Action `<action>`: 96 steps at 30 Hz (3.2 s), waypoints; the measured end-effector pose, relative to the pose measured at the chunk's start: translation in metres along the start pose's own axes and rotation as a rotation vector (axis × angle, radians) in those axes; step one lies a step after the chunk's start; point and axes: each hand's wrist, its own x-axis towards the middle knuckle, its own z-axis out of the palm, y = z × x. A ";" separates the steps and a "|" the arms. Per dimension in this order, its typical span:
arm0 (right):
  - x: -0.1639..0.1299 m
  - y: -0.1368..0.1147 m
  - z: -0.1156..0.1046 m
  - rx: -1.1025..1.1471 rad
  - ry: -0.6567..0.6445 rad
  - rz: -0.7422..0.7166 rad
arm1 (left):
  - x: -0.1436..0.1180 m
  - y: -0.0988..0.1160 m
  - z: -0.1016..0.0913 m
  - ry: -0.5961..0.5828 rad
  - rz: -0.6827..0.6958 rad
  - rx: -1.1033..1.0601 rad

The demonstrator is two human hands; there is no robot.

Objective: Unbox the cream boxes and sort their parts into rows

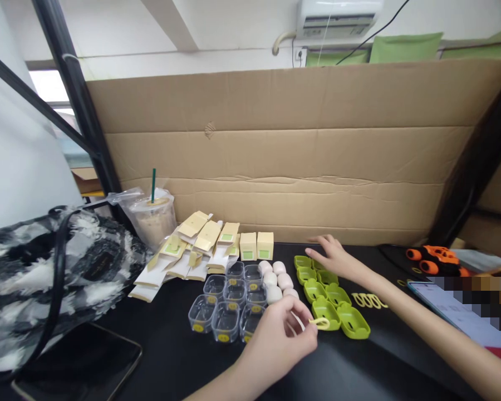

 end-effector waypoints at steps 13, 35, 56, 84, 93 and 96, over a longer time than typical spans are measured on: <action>-0.104 -0.053 -0.005 0.376 -0.190 -0.369 | 0.002 -0.012 0.008 -0.248 -0.199 -0.381; -0.055 0.071 0.013 -0.013 0.216 0.064 | -0.007 -0.011 0.016 -0.349 -0.275 -0.311; 0.070 -0.044 0.017 0.110 0.096 -0.177 | -0.003 0.015 -0.012 -0.038 0.036 -0.084; -0.109 -0.056 0.012 0.050 0.333 -0.647 | 0.018 0.006 -0.053 0.200 0.791 1.067; -0.104 -0.063 0.017 -0.092 0.333 -0.654 | 0.022 0.002 -0.053 0.248 1.130 1.283; -0.103 -0.063 0.020 -0.220 0.339 -0.670 | 0.020 0.003 -0.053 0.255 1.181 1.292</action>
